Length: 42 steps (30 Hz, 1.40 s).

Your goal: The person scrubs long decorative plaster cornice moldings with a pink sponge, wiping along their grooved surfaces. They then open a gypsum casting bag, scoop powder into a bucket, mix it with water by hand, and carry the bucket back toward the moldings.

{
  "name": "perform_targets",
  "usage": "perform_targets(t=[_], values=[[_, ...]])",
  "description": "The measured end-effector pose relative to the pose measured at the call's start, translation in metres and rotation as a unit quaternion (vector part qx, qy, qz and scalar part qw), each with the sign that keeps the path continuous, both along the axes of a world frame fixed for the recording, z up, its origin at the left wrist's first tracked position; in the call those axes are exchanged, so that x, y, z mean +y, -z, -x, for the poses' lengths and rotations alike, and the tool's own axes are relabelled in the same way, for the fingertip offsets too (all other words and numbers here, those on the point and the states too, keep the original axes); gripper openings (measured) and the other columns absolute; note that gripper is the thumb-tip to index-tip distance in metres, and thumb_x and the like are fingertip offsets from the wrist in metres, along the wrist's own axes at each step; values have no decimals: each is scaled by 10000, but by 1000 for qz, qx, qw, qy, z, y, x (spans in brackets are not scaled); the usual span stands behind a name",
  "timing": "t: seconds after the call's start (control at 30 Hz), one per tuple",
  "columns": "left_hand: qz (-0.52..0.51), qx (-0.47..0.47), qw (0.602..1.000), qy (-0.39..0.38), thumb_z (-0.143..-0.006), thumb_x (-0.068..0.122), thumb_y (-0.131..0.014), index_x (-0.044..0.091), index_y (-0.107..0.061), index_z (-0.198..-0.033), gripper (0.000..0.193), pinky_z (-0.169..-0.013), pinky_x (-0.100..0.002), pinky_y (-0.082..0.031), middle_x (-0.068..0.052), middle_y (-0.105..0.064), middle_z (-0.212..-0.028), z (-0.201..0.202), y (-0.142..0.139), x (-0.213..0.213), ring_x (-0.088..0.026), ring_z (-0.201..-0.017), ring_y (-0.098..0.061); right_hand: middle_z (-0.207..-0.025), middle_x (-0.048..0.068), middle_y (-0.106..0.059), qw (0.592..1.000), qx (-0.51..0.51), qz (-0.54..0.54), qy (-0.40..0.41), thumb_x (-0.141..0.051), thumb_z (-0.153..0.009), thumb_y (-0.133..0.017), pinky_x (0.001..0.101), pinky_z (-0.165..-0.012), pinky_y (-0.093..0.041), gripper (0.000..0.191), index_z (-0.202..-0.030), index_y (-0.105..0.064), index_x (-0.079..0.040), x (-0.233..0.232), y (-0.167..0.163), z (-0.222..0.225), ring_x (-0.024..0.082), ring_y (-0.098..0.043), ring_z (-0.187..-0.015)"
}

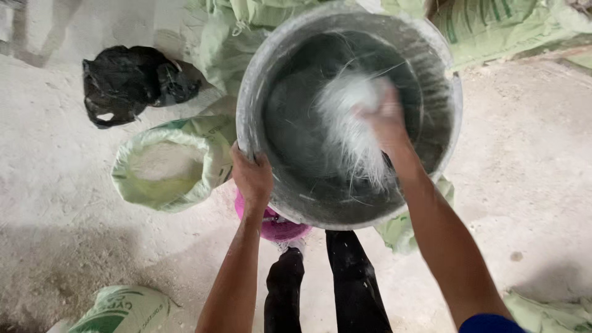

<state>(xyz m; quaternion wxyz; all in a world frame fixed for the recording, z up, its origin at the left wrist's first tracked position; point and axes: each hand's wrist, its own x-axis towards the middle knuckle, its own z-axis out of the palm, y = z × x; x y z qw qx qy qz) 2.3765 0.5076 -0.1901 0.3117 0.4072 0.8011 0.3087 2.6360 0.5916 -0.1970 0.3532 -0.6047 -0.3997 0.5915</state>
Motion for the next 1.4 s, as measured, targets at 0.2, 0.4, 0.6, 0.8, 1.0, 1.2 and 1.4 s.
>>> perform_targets(t=[0.2, 0.4, 0.6, 0.8, 1.0, 1.2, 1.4], values=[[71, -51, 996, -33, -896, 140, -607, -1, -483, -1379, 518, -908, -499, -523, -276, -682, -1128, -1, 1, 2, -438, -1025, -702, -1671, 244, -253, 995, -51, -85, -11, -61, -884, -790, 505, -1090, -469, 957, -1612, -169, -83, 2, 6, -4, 373, -415, -1447], [-32, 11, 999, 26, -906, 136, -624, -53, -459, -1385, 540, -920, -525, -491, -296, -640, -1166, -1, 14, -1, -470, -1063, -636, -1505, 298, -359, 986, 22, -163, -32, 13, -1062, -698, 433, -1025, -527, 746, -1636, -223, -23, -1, 20, -5, 342, -492, -1277], [19, 31, 999, 2, -919, 121, -625, -22, -522, -1310, 429, -908, -523, -488, -282, -655, -1129, -3, 19, -1, -467, -1046, -641, -1636, 223, -360, 985, -110, -96, -96, 73, -966, -545, 351, -981, -555, 827, -1662, -144, -124, -5, 27, -7, 242, -588, -1270], [-29, 39, 999, 18, -904, 78, -613, -45, -495, -1339, 468, -915, -525, -494, -295, -656, -1144, -2, 22, -1, -488, -1052, -644, -1288, 164, -673, 966, -195, 134, -103, -61, -1031, -565, 361, -789, -556, 680, -1630, -254, -143, 5, 16, -6, 206, -675, -1021], [-9, 44, 999, 9, -898, 73, -613, -67, -479, -1361, 502, -892, -516, -509, -299, -661, -1129, -1, 26, -2, -480, -1030, -664, -1134, 182, -746, 966, -195, 115, -126, -33, -976, -537, 379, -662, -551, 566, -1528, -424, -75, 6, 36, -7, 235, -690, -841], [16, 44, 999, 7, -909, 80, -606, -62, -495, -1340, 467, -879, -502, -526, -280, -662, -1103, 0, 26, 1, -453, -997, -680, -1147, 213, -719, 948, -264, -52, -169, -6, -965, -596, 439, -773, -562, 429, -1394, -611, -11, 11, 50, -14, 291, -688, -980], [-6, 71, 997, 21, -920, 82, -634, -47, -501, -1341, 460, -839, -506, -534, -287, -675, -1113, 0, 27, 0, -454, -981, -684, -1217, 170, -695, 955, -224, 107, -163, -106, -981, -577, 443, -906, -532, 394, -1368, -605, -34, 19, 59, -10, 259, -658, -1063]])
